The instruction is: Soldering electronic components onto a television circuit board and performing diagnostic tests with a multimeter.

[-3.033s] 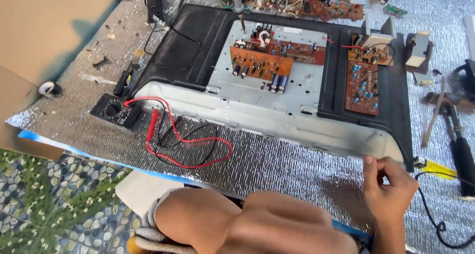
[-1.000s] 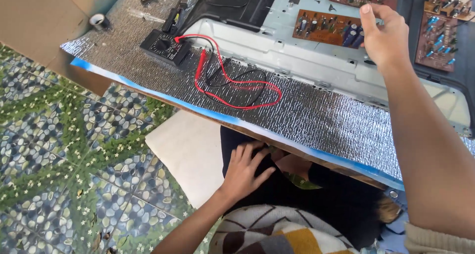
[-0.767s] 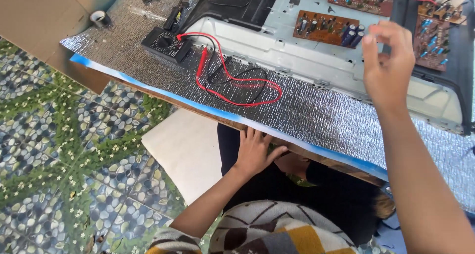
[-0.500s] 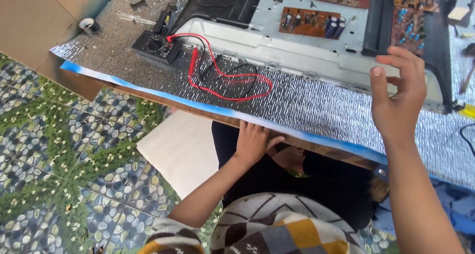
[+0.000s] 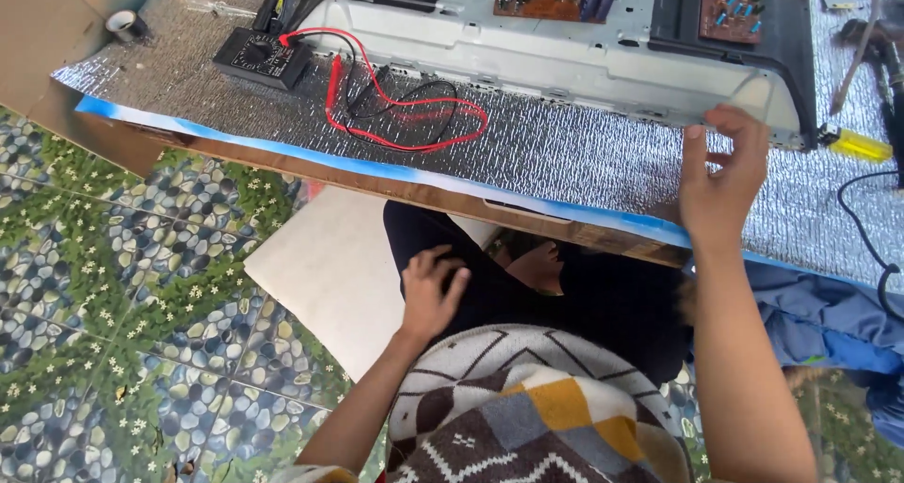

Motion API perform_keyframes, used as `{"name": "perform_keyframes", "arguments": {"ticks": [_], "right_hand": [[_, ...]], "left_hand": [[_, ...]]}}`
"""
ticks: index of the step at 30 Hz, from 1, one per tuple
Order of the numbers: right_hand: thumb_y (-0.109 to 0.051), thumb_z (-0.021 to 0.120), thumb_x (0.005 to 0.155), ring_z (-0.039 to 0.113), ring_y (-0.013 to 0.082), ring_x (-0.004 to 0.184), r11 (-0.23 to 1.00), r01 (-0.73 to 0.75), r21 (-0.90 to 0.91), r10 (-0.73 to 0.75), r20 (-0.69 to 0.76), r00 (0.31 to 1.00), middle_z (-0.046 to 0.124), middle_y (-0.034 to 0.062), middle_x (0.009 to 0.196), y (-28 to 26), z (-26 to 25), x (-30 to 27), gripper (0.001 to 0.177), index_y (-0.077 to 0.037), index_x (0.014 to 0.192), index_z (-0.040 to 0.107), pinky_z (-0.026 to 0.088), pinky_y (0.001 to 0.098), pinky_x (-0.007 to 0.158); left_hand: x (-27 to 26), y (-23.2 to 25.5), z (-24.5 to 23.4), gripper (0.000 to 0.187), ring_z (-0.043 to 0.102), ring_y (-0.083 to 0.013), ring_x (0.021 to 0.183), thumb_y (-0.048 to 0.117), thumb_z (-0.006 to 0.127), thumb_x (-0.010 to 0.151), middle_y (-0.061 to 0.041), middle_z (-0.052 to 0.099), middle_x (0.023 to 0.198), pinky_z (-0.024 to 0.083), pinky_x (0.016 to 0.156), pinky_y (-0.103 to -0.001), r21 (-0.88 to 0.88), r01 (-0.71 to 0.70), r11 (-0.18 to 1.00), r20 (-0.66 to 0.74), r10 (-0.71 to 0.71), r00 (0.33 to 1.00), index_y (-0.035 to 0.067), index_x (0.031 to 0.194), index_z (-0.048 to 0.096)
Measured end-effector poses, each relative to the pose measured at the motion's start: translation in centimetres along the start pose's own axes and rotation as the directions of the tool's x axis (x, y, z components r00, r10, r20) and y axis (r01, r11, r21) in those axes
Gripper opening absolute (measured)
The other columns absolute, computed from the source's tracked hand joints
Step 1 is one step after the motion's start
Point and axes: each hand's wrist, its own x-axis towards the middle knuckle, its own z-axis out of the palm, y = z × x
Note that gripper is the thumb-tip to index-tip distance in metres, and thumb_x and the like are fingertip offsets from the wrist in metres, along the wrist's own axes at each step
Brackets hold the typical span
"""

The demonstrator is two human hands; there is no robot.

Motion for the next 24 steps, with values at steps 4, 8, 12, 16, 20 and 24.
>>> {"name": "perform_keyframes", "arguments": {"ticks": [4, 8, 12, 16, 20, 24], "right_hand": [[-0.020, 0.060, 0.117, 0.054, 0.0329, 0.120, 0.998, -0.036, -0.042, 0.038, 0.054, 0.998, 0.057, 0.0202, 0.133, -0.3, -0.1, -0.1, 0.020, -0.002, 0.124, 0.056, 0.051, 0.0388, 0.075], [-0.024, 0.061, 0.119, 0.057, 0.0286, 0.112, 0.998, -0.055, 0.011, 0.055, 0.024, 0.998, 0.058, 0.0156, 0.127, 0.4, -0.2, -0.2, 0.023, -0.001, 0.124, 0.060, 0.046, 0.0332, 0.069], [-0.032, 0.057, 0.121, 0.058, 0.0290, 0.114, 0.997, -0.065, 0.036, 0.063, 0.051, 0.997, 0.058, 0.0159, 0.130, -0.3, -0.4, -0.2, 0.028, -0.004, 0.124, 0.058, 0.043, 0.0319, 0.069], [-0.037, 0.056, 0.119, 0.058, 0.0252, 0.117, 0.977, -0.186, 0.107, 0.180, 0.062, 0.982, 0.059, 0.0096, 0.133, -0.3, -0.2, 0.6, 0.030, -0.009, 0.128, 0.055, 0.043, 0.0345, 0.078], [-0.029, 0.056, 0.126, 0.060, 0.0284, 0.117, 0.990, -0.059, 0.130, 0.040, 0.144, 0.989, 0.060, 0.0144, 0.133, -1.0, 1.2, 4.3, 0.028, -0.002, 0.132, 0.055, 0.046, 0.0370, 0.082], [-0.014, 0.061, 0.127, 0.055, 0.0319, 0.117, 0.986, 0.127, 0.109, -0.145, 0.173, 0.974, 0.055, 0.0167, 0.134, -1.2, 3.6, 10.4, 0.021, 0.004, 0.136, 0.058, 0.051, 0.0388, 0.081]], "left_hand": [[-1.1, -0.8, -0.6, 0.035, 0.049, -0.0225, 0.133, 0.040, 0.052, 0.103, -0.004, 0.057, 0.146, 0.029, 0.105, -0.043, 0.000, 0.023, 1.000, 0.004, -0.023, 1.000, 0.019, 0.122, 0.072], [-1.2, -1.2, 0.0, 0.051, 0.024, -0.0317, 0.154, 0.051, 0.048, 0.101, -0.009, 0.031, 0.166, 0.022, 0.112, -0.055, 0.070, 0.126, 0.990, 0.077, -0.131, 0.988, 0.023, 0.143, 0.058], [-0.6, -0.8, -0.2, 0.079, 0.001, -0.0344, 0.160, 0.059, 0.044, 0.098, -0.013, 0.002, 0.173, 0.014, 0.119, -0.063, 0.095, 0.290, 0.952, 0.224, -0.304, 0.926, 0.016, 0.162, 0.027], [0.0, 0.9, -1.1, 0.091, -0.015, -0.0340, 0.158, 0.065, 0.037, 0.097, -0.014, -0.016, 0.172, 0.005, 0.122, -0.062, 0.192, 0.315, 0.929, 0.418, -0.368, 0.831, 0.012, 0.165, 0.007], [2.4, 4.5, -2.0, 0.093, 0.016, -0.0626, 0.142, 0.069, 0.042, 0.096, -0.033, 0.008, 0.162, 0.037, 0.105, -0.066, 0.465, -0.134, 0.875, 0.749, -0.309, 0.587, 0.005, 0.158, 0.020], [13.0, 17.9, -11.2, 0.092, 0.063, -0.0444, 0.118, 0.068, 0.033, 0.089, -0.025, 0.061, 0.139, 0.049, 0.091, -0.052, -0.282, -0.134, 0.950, 0.886, 0.311, 0.345, -0.001, 0.148, 0.047]]}}
